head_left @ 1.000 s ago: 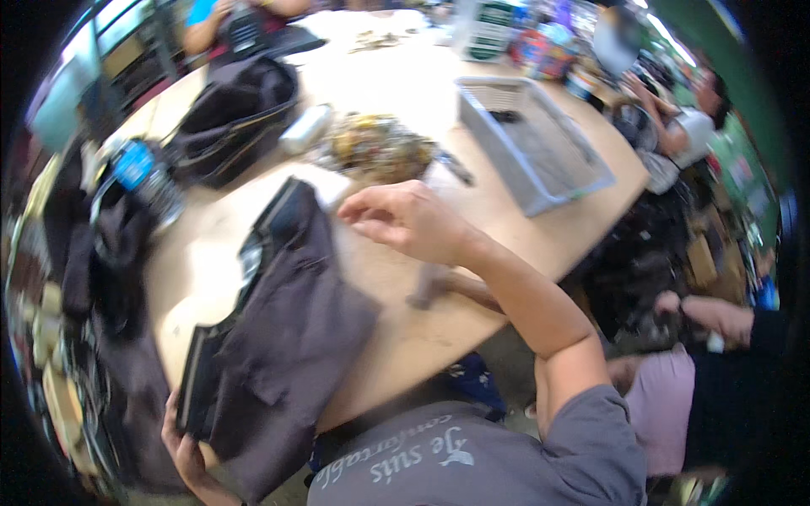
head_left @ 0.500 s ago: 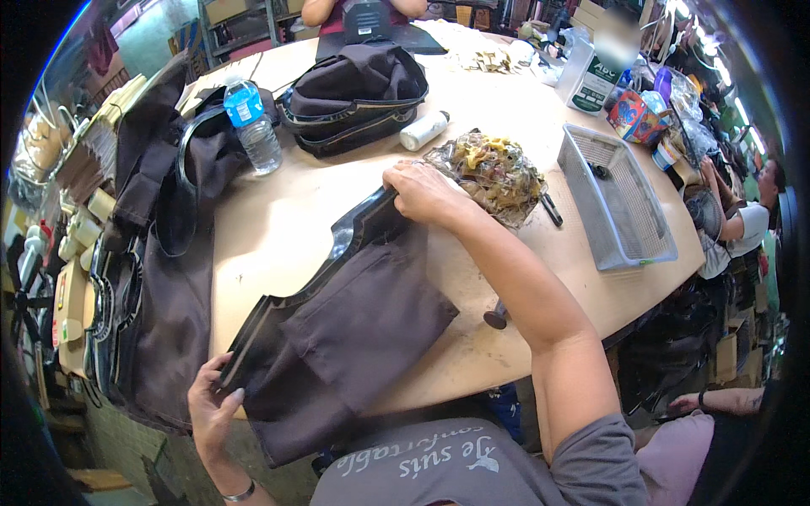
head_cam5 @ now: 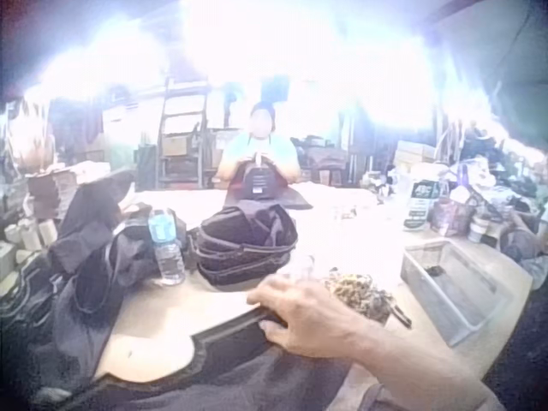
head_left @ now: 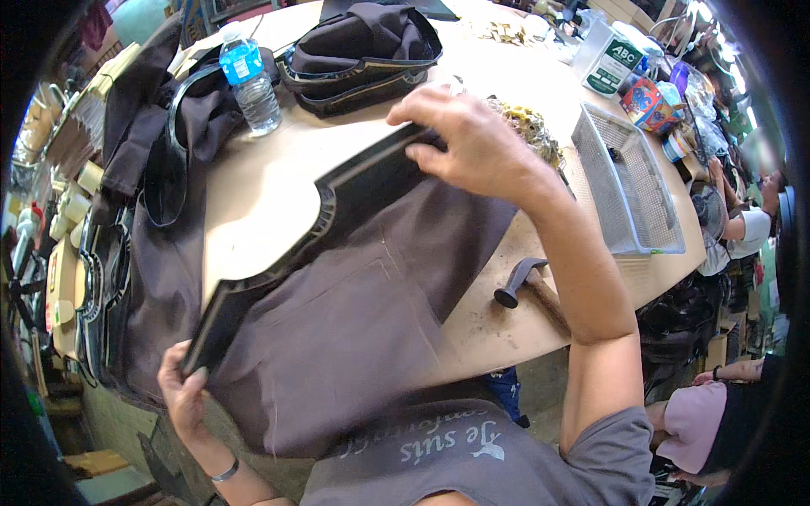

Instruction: The person attaches metal buckles to a black leather bag using a hammer to secure the hardware. They repeatedly position the bag on the table, align the buckles, and strike them into place. The person also handles a brown fabric piece and a glue bottle during the process.

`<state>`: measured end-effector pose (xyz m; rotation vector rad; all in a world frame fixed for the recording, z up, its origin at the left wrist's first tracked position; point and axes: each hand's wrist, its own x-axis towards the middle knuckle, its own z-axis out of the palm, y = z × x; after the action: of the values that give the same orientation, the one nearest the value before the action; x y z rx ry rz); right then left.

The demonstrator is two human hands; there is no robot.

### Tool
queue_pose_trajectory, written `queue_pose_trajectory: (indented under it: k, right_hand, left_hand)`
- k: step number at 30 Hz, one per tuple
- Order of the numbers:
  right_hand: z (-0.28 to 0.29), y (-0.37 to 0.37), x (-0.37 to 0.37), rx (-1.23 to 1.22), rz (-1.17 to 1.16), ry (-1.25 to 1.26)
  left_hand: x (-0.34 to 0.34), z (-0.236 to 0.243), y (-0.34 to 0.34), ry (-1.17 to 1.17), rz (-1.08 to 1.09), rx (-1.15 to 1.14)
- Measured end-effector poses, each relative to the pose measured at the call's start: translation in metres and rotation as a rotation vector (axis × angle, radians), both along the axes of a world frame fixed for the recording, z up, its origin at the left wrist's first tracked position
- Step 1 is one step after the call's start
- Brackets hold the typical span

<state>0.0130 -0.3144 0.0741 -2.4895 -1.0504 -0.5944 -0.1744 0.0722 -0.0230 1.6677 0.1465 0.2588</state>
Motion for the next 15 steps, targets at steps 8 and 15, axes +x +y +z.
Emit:
queue_pose_trajectory:
  k: [8,15]
  right_hand:
    - [-0.084,-0.016,-0.055,-0.190,0.190,0.309]
    - [-0.051,-0.080,-0.071,0.358,-0.135,0.092]
  left_hand:
    - [-0.001,0.006,-0.009,0.308,-0.148,0.113]
    - [-0.006,0.026,-0.001,0.372,-0.125,0.241]
